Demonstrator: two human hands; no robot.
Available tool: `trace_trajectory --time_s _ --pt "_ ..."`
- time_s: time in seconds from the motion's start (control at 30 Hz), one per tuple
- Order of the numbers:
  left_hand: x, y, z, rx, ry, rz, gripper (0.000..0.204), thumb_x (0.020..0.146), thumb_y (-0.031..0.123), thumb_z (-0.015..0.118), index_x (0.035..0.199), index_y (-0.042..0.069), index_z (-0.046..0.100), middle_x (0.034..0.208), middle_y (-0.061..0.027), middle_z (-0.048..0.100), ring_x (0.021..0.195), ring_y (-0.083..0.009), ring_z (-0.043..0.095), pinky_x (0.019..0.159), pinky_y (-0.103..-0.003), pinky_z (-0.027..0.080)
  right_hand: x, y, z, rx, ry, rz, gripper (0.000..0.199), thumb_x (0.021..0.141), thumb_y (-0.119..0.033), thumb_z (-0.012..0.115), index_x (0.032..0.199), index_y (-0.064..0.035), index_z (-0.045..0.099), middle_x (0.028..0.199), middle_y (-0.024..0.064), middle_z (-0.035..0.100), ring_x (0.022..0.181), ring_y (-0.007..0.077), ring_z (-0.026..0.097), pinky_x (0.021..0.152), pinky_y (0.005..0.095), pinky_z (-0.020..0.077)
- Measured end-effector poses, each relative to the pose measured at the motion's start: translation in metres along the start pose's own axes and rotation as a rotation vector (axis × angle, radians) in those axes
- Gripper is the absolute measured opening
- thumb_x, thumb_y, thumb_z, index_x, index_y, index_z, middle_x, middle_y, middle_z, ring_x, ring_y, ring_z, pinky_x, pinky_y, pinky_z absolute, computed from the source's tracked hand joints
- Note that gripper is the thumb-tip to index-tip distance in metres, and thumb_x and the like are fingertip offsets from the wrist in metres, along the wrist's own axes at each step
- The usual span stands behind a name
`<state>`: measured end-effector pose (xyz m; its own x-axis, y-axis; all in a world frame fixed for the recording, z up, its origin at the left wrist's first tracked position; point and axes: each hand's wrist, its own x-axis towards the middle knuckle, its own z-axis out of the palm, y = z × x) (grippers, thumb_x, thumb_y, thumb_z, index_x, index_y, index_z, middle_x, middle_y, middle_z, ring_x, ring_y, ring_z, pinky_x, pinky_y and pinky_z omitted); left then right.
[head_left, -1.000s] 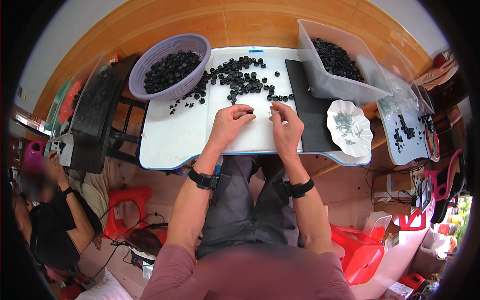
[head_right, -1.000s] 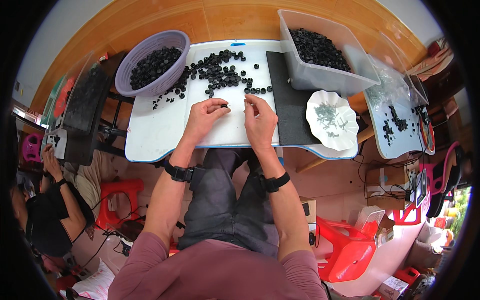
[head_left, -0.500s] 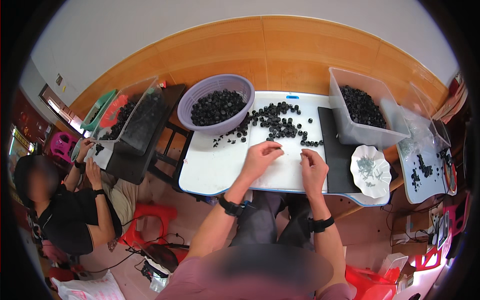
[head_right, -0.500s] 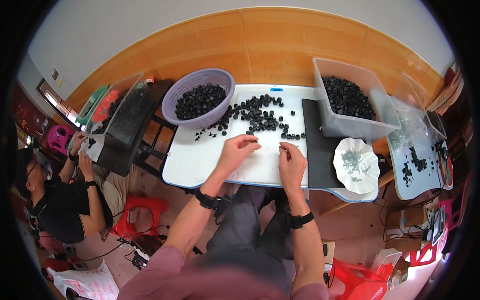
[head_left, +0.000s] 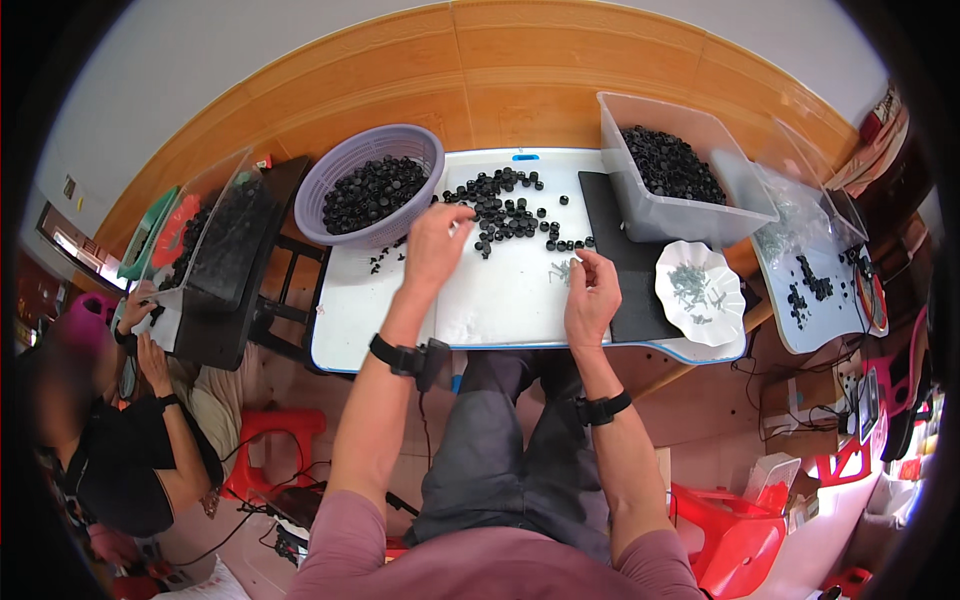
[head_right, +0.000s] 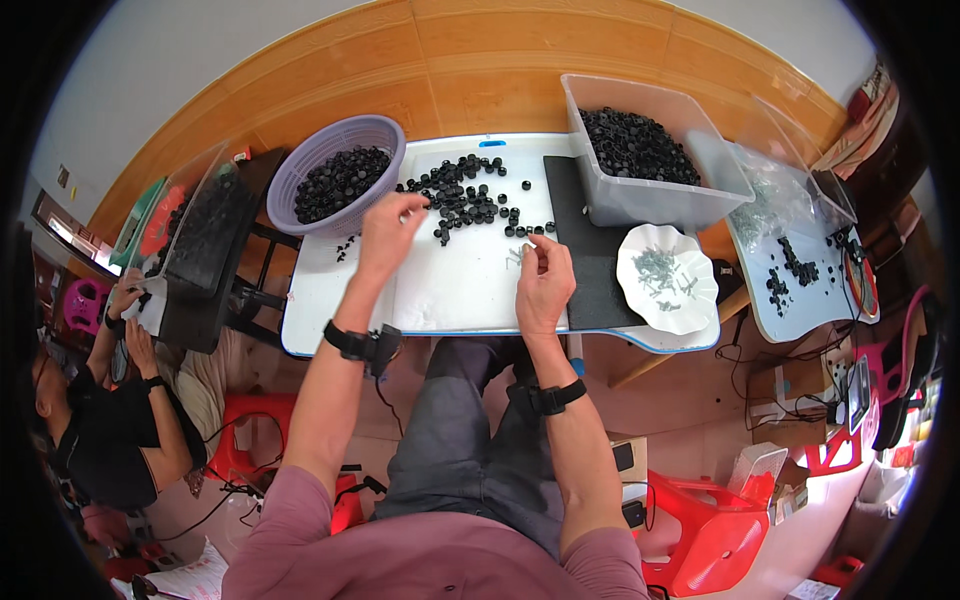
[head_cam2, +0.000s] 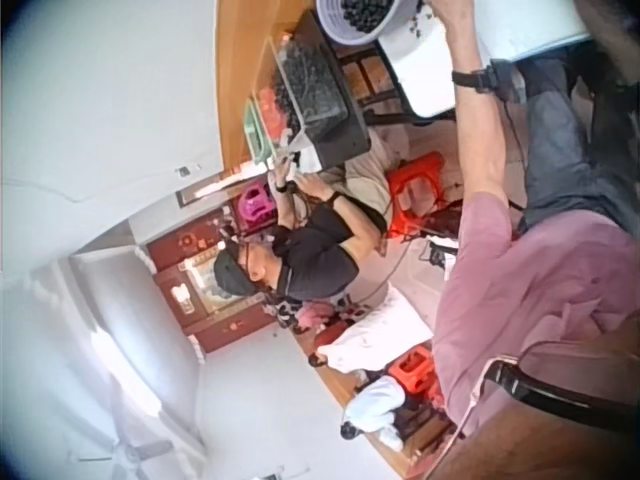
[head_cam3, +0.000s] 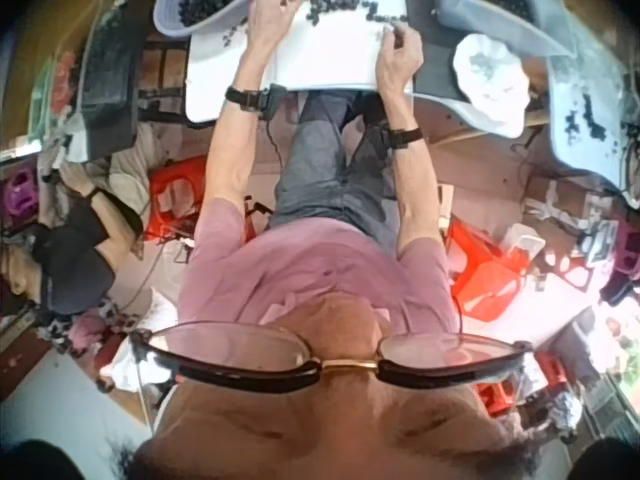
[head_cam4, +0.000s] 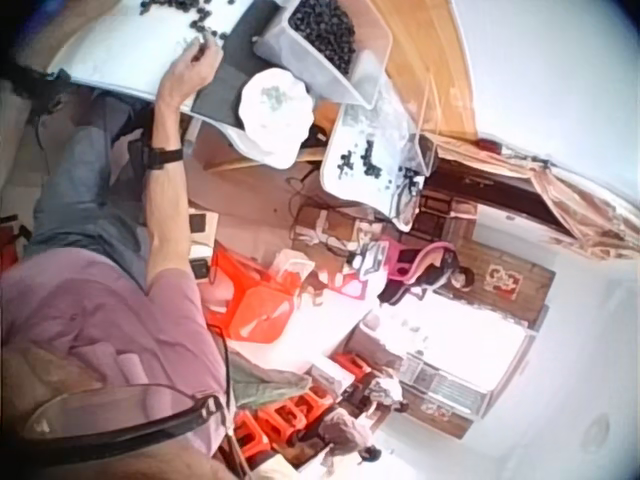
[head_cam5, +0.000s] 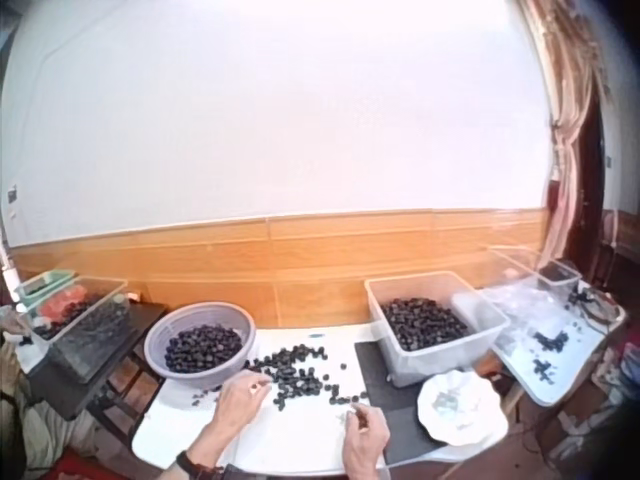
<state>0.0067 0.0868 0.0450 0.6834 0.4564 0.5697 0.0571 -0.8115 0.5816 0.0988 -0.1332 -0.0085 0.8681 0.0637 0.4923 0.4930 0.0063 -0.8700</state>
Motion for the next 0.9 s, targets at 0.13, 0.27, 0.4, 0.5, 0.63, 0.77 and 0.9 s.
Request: trace_trajectory --time_s 0.13,0.27,0.4,0.5,0.63,0.77,0.9 --pt "-0.030 0.003 0.024 0.100 -0.140 -0.137 0.020 0.084 0.011 0.075 0.103 0.004 0.076 0.093 -0.0137 0.068 0.090 -0.0311 0.066 0.082 -0.042 0.052 -0.001 0.000 -0.002 0.003 -0.016 0.001 0.012 0.091 0.002 0.068 0.102 -0.0001 0.072 0.088 0.0065 0.062 0.073 0.0137 0.061 0.066 0.0273 0.0501" --pt "-0.038 0.010 0.030 0.163 -0.169 -0.193 0.019 0.085 0.013 0.076 0.102 0.005 0.076 0.091 -0.0126 0.066 0.092 -0.0305 0.065 0.083 -0.043 0.052 -0.001 0.000 -0.004 0.003 -0.022 0.000 0.011 0.091 0.002 0.068 0.101 0.0003 0.072 0.088 0.0066 0.063 0.073 0.0134 0.061 0.066 0.0267 0.0498" --pt "-0.033 0.012 0.033 0.194 -0.142 -0.173 0.019 0.085 0.014 0.077 0.101 0.004 0.076 0.092 -0.0119 0.067 0.093 -0.0301 0.065 0.084 -0.043 0.052 -0.001 -0.001 -0.003 0.018 -0.015 0.003 0.010 0.091 0.002 0.068 0.100 0.0005 0.072 0.088 0.0066 0.063 0.072 0.0133 0.061 0.066 0.0267 0.0498" --pt "-0.028 0.015 0.037 0.207 -0.155 -0.196 0.019 0.085 0.014 0.077 0.101 0.004 0.076 0.092 -0.0119 0.067 0.092 -0.0303 0.065 0.084 -0.042 0.053 0.000 0.000 -0.003 0.029 -0.002 0.009 0.010 0.091 0.002 0.068 0.099 0.0006 0.072 0.088 0.0066 0.063 0.072 0.0133 0.061 0.065 0.0268 0.0499" --pt "-0.029 0.008 0.044 0.237 -0.127 -0.127 0.016 0.085 0.013 0.076 0.099 0.005 0.076 0.092 -0.0123 0.068 0.092 -0.0309 0.066 0.084 -0.042 0.053 0.000 0.000 -0.001 0.040 0.005 -0.002 0.009 0.091 0.003 0.068 0.099 0.0008 0.072 0.087 0.0064 0.063 0.071 0.0130 0.061 0.064 0.0268 0.0497" --pt "-0.036 0.007 0.045 0.197 -0.097 -0.134 0.012 0.086 0.012 0.074 0.096 0.005 0.076 0.093 -0.0117 0.070 0.092 -0.0305 0.066 0.084 -0.042 0.053 0.000 0.003 -0.001 0.035 0.007 0.020 0.008 0.089 0.002 0.070 0.096 0.0001 0.072 0.084 0.0067 0.063 0.070 0.0133 0.061 0.063 0.0273 0.0491" --pt "-0.042 0.006 0.040 0.216 -0.074 -0.053 0.010 0.087 0.011 0.071 0.095 0.006 0.076 0.094 -0.0103 0.070 0.092 -0.0292 0.067 0.084 -0.042 0.053 -0.004 0.006 0.003 -0.165 -0.118 -0.014 0.009 0.079 -0.007 0.079 0.085 -0.0038 0.072 0.082 0.0099 0.064 0.068 0.0239 0.061 0.066 0.0364 0.0488"
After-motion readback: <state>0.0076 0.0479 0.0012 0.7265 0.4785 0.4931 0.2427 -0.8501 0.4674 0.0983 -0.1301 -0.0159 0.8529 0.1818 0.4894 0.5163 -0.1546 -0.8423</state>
